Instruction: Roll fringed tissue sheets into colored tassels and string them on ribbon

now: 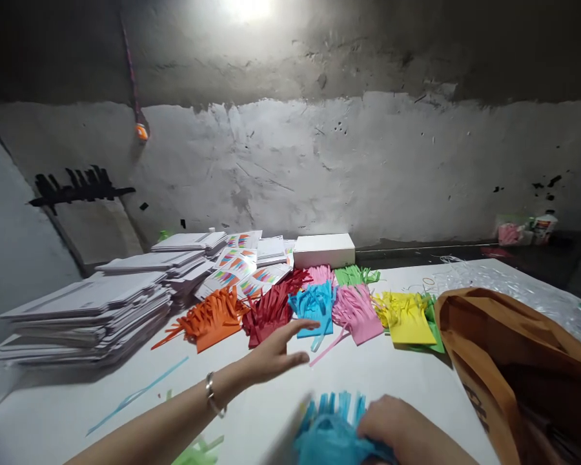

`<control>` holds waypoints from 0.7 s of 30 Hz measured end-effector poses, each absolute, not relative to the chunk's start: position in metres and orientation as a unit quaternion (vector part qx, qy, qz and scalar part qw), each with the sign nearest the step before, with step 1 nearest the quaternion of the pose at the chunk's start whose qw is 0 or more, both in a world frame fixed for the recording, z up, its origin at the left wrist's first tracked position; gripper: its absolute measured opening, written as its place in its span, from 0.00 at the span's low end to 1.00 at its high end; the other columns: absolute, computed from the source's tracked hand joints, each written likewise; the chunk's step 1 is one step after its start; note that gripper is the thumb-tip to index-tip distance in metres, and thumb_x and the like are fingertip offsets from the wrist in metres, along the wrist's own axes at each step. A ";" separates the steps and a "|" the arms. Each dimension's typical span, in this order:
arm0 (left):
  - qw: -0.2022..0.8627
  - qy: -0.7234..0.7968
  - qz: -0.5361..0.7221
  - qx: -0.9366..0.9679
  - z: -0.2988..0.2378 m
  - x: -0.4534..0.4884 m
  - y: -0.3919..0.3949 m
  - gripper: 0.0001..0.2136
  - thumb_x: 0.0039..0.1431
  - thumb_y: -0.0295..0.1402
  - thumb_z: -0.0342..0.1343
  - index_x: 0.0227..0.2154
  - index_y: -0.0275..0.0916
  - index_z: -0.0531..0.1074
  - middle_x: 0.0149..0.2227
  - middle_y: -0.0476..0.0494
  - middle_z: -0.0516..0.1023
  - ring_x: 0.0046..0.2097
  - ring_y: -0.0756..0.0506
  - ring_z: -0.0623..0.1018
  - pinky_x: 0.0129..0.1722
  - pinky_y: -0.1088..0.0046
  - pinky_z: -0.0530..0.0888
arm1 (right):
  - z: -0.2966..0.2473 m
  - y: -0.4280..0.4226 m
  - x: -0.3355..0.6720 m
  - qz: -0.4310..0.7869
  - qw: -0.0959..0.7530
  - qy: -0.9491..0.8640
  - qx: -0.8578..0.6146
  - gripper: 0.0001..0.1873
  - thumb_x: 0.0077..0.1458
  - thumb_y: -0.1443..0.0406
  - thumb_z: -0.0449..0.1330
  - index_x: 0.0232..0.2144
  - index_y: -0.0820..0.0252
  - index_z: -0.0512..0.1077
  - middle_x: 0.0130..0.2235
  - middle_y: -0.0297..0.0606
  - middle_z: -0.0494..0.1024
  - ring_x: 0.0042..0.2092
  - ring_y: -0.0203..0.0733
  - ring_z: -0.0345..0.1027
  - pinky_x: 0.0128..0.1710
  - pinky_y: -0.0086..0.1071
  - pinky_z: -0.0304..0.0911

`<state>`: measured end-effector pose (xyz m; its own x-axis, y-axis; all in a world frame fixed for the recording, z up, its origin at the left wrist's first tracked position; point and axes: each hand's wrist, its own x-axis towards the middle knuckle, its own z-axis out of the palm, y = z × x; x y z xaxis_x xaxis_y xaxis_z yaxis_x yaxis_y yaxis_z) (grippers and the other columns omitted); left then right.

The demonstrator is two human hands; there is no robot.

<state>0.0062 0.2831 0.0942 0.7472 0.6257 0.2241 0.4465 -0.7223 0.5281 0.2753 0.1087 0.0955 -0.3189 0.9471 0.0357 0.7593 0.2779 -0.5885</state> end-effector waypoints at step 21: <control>0.041 0.238 0.205 0.948 0.103 -0.024 0.069 0.06 0.61 0.25 0.53 0.37 0.43 0.66 0.38 0.44 0.78 0.38 0.44 0.75 0.39 0.68 0.71 | 0.104 0.032 0.219 0.044 0.300 -0.873 -0.382 0.49 0.49 0.72 0.66 0.69 0.51 0.49 0.57 0.43 0.74 0.61 0.49 0.67 0.67 0.52 0.51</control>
<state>-0.0237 0.0686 0.1028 0.8024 0.4686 0.3696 0.4349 -0.8832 0.1757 0.2195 0.0318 0.1037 -0.5285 0.6933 0.4900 0.6406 0.7044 -0.3057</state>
